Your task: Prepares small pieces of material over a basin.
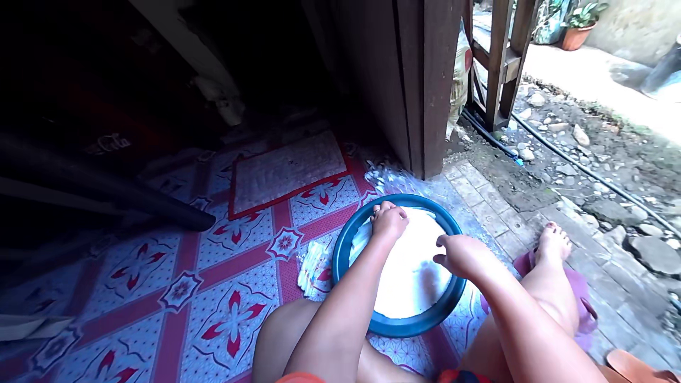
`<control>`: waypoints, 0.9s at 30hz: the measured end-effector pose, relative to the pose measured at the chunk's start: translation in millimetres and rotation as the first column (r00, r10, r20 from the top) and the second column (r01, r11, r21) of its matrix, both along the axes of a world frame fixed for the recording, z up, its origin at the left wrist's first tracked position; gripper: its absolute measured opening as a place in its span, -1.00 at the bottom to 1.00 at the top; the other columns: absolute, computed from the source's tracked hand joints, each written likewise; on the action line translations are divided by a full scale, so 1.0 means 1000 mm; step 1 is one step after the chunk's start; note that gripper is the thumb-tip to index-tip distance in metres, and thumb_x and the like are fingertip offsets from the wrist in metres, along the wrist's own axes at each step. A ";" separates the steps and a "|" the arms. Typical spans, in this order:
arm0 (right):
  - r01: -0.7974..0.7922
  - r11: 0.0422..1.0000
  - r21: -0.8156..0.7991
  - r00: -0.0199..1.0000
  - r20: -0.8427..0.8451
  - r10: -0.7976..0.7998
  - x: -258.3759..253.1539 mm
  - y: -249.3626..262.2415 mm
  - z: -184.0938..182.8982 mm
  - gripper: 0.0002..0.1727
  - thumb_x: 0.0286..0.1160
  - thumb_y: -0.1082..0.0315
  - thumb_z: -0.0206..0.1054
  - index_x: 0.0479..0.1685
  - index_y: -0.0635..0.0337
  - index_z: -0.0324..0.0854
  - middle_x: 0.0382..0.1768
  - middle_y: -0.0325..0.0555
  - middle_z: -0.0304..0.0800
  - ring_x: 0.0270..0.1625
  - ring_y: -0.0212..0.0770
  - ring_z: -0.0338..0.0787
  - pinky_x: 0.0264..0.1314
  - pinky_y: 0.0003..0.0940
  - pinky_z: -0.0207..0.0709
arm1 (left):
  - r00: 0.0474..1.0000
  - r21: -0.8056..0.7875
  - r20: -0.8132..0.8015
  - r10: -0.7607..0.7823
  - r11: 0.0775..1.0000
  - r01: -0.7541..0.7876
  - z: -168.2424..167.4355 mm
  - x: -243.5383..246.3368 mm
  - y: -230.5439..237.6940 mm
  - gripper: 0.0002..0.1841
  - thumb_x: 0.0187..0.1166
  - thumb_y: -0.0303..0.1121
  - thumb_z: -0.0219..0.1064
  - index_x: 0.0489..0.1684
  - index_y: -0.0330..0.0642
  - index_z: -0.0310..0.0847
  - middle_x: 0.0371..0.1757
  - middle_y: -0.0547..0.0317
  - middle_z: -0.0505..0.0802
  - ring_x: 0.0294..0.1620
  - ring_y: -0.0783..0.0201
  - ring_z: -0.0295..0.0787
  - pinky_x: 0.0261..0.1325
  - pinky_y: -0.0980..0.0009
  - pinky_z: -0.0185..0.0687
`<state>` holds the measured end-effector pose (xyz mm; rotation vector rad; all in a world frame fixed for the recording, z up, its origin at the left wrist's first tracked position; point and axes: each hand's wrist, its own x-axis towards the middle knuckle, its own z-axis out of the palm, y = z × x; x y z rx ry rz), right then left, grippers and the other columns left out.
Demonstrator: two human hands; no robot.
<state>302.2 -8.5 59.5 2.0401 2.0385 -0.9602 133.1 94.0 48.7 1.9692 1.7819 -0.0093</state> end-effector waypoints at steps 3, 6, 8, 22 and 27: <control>0.005 1.000 -0.007 1.000 0.000 -0.005 0.002 0.002 0.001 -0.51 0.54 -0.12 0.35 0.26 0.00 0.70 0.11 0.09 0.85 0.26 0.18 0.80 0.26 0.35 0.59 | 0.998 0.040 0.066 0.012 0.999 -0.015 -0.008 -0.006 0.002 -0.76 0.56 -0.07 0.45 0.02 0.10 0.88 0.49 0.08 0.65 0.60 -0.06 0.38 0.59 -0.10 0.26; 0.022 0.997 0.070 0.999 -0.038 -0.020 0.004 0.006 0.002 -0.51 0.57 -0.19 0.27 -0.21 0.07 0.77 -0.20 0.02 0.86 0.02 0.10 0.85 0.06 0.29 0.63 | 0.983 0.030 0.182 0.022 0.999 -0.028 0.001 -0.019 -0.005 -0.76 0.54 -0.07 0.49 -0.04 0.05 0.91 0.49 0.06 0.67 0.61 -0.07 0.38 0.61 -0.08 0.25; 0.065 0.976 0.209 0.991 -0.129 -0.039 0.000 0.008 0.002 -0.67 0.63 0.01 0.26 -0.20 0.05 0.77 -0.24 -0.02 0.85 -0.04 0.05 0.86 0.04 0.21 0.66 | 0.968 -0.006 0.250 0.010 1.000 -0.009 0.016 -0.028 -0.017 -0.73 0.54 -0.09 0.51 -0.05 -0.06 0.91 0.48 0.01 0.68 0.61 -0.07 0.39 0.65 -0.04 0.23; -0.003 0.815 0.579 0.890 -0.370 0.266 -0.057 0.019 -0.040 -0.85 0.48 0.30 0.41 -0.28 0.10 0.89 -0.28 -0.07 0.88 -0.10 -0.09 0.89 0.08 0.00 0.74 | 0.947 -0.149 0.321 0.016 0.988 0.034 0.050 -0.056 -0.087 -0.75 0.64 -0.30 0.39 0.09 -0.27 0.78 -0.07 0.07 0.89 -0.14 0.34 0.81 0.11 0.36 0.69; -0.067 0.834 0.548 0.950 -0.220 0.221 -0.046 0.023 -0.047 -0.80 0.55 0.30 0.33 -0.22 0.09 0.88 -0.21 -0.04 0.89 -0.07 -0.02 0.90 0.08 0.06 0.75 | 0.907 -0.203 0.405 0.118 0.979 -0.037 0.047 -0.066 -0.091 -0.78 0.68 -0.31 0.36 0.02 -0.27 0.79 -0.21 0.20 0.87 -0.28 0.52 0.74 -0.05 0.53 0.65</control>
